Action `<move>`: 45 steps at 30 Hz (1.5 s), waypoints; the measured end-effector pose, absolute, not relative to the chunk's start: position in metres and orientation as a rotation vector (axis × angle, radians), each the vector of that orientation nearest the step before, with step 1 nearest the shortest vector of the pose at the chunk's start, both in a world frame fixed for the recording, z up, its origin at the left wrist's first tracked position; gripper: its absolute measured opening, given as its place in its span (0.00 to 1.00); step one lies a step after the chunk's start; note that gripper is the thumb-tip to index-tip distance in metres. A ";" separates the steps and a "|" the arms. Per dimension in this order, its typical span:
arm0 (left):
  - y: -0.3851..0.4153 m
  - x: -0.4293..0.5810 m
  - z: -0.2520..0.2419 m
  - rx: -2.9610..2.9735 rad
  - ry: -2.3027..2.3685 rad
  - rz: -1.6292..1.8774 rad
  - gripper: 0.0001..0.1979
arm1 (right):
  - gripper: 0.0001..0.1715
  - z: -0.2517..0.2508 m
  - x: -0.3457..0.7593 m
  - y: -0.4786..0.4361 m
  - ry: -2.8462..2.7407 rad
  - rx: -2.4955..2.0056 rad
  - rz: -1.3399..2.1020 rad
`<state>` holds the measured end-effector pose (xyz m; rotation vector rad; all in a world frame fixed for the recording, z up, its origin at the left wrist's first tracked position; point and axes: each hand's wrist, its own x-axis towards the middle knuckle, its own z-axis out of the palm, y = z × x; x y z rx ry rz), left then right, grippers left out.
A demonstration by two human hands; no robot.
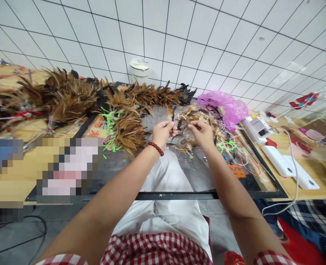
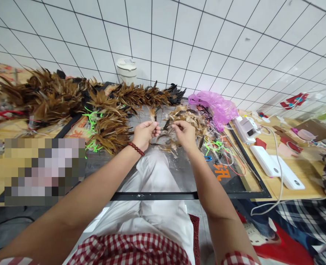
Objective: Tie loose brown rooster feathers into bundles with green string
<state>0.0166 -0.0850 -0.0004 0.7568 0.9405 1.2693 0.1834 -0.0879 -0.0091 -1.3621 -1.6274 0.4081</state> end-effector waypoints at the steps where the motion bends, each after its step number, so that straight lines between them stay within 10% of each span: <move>1: -0.086 0.017 0.000 0.761 0.933 1.239 0.08 | 0.12 -0.008 0.184 -0.086 -1.492 -1.341 0.573; 6: -0.089 0.017 0.001 0.758 0.948 1.133 0.05 | 0.17 -0.001 0.179 -0.088 -1.192 -1.183 0.990; 25: -0.093 0.015 -0.001 0.857 0.823 0.849 0.05 | 0.13 -0.001 0.170 -0.091 -1.328 -1.198 0.787; 33: -0.089 0.011 -0.003 0.804 0.707 0.724 0.06 | 0.23 0.007 0.171 -0.101 -1.224 -1.101 1.477; 45: -0.092 0.016 -0.001 0.878 0.862 0.956 0.07 | 0.17 0.000 0.171 -0.094 -1.449 -1.269 0.864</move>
